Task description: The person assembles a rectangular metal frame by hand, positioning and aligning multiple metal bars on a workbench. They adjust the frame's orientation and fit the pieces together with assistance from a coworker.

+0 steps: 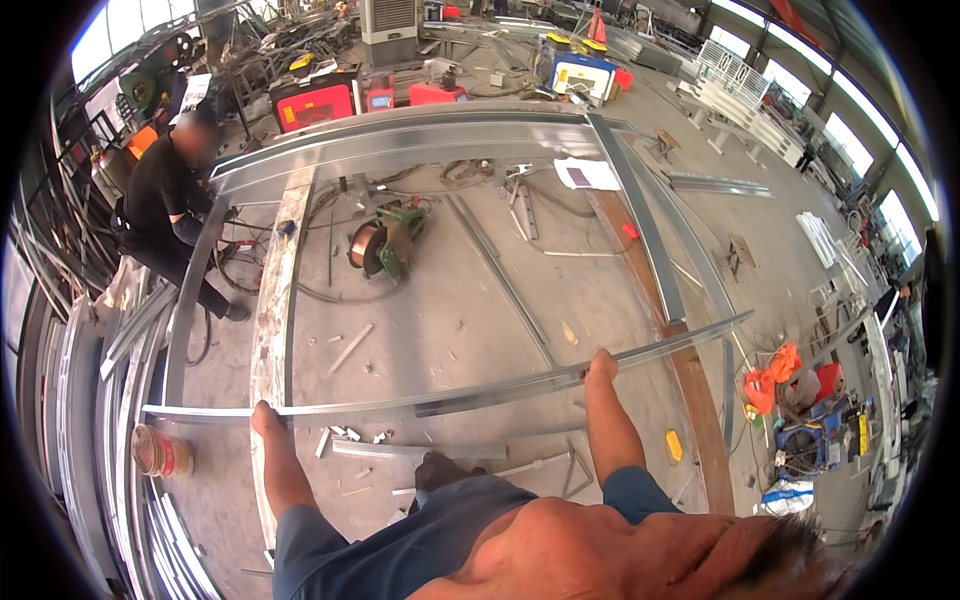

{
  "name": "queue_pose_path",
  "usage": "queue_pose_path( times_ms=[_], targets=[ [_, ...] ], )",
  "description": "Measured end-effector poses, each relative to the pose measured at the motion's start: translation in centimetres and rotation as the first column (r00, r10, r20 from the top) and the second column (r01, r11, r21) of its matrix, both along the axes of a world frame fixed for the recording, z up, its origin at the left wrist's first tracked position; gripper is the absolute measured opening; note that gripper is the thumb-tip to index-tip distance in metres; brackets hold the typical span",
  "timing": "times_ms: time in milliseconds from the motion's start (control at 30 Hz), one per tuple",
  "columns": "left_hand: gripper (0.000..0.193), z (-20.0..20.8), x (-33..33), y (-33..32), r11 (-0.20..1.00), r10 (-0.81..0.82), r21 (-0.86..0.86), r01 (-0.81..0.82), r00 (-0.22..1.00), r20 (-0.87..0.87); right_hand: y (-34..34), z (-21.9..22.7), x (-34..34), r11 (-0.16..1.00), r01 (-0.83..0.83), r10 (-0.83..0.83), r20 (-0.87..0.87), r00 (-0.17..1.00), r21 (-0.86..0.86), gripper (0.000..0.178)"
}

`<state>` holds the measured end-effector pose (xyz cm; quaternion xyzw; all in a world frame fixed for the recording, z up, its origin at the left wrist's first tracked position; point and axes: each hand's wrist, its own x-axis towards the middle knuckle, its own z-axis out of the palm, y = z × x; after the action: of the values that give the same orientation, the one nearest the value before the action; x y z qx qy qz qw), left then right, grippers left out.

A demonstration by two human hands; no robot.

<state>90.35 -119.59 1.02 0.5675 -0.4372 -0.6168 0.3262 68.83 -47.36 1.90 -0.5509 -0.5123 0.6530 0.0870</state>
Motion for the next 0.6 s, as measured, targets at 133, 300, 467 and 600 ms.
queue_pose_path(
  times_ms=[133,300,467,600],
  targets=[
    [0.015,0.6,-0.3,1.1,0.999,-0.031,0.028,0.03,0.999,0.033,-0.4,1.0,0.5,0.998,0.044,-0.044,-0.006,0.999,0.04,0.025],
    [0.016,0.2,-0.2,-0.1,0.999,-0.039,0.003,0.039,0.995,0.097,-0.6,0.8,0.4,0.999,0.034,-0.033,-0.028,0.999,0.02,0.024],
    [0.017,-0.5,-0.3,-0.4,0.999,-0.046,0.021,0.045,0.995,0.092,-0.1,0.0,0.2,0.996,0.093,-0.094,-0.099,0.991,-0.016,0.022],
    [0.017,-0.3,0.2,-0.1,1.0,0.01,0.029,-0.01,1.0,-0.016,-0.5,0.2,0.2,0.998,0.054,-0.055,-0.045,0.997,-0.009,0.02]
  ],
)
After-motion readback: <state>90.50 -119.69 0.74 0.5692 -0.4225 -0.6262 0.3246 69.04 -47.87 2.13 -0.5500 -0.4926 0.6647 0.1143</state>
